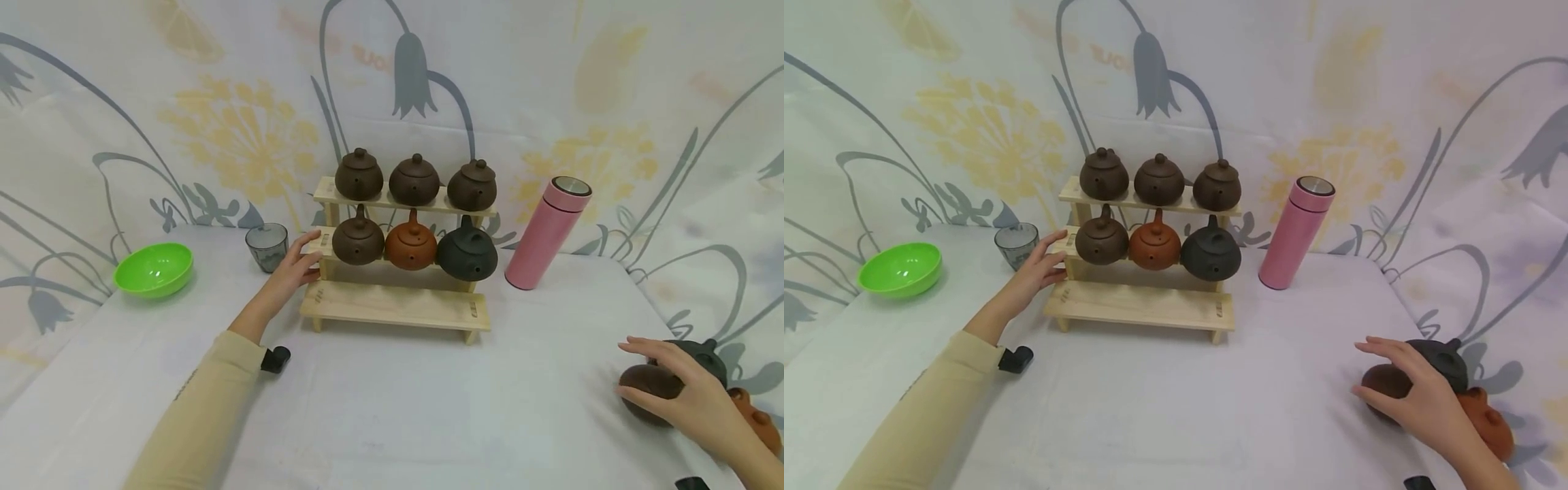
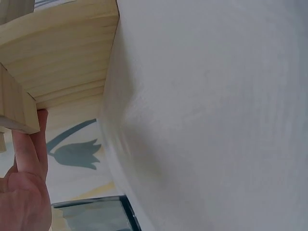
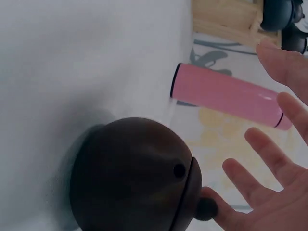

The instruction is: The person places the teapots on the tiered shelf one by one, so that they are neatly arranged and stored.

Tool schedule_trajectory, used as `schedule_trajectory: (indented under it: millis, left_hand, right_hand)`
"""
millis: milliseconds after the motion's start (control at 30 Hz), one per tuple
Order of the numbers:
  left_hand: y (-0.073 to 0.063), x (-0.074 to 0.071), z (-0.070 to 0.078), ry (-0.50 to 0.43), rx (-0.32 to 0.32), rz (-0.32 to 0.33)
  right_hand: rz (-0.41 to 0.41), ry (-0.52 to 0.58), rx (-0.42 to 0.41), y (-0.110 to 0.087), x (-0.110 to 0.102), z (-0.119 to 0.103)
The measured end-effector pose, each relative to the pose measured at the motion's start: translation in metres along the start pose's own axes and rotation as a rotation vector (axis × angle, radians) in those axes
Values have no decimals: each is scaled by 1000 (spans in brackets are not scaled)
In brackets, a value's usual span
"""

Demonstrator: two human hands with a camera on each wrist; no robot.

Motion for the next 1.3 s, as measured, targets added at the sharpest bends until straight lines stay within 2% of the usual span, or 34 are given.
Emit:
schedule_trajectory:
  millis: [267,333,500,700,833,1033,1200,1300]
  left_hand:
    - [0,0,2,4,6,-4]
    - [0,-1,3,1,2,-1]
    - [1,-4,3,-2,-14,6]
    - [1,-1,2,4,0,3]
    - [1,0,0,1,0,-1]
    - [1,0,1,3,-7,-1]
    - [1,-1,1,2,-8,0]
    - [1,0,1,-2,-4,2]
  right_hand:
    - [-28,-13,-45,-13,-12,16]
    - [-67,-34,11,-16,-14,23]
    - [-204,-46,236,-20,-19,37]
    - [-262,-140,343,-15,-24,41]
    - [-290,-150,425,-14,-23,37]
    - [-318,-75,462,-12,-11,30]
    - [-318,25,433,-8,4,28]
    - [-301,27,408,-5,10,27]
Point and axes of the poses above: each hand's wrist, its own y-axis towards the middle knuckle, its own x-axis out of the palm, z = x × y, the point moved 2 cm from there along y, towards the middle knuckle, and after that the axes turned 15 degrees about y, right-handed, at the moved point
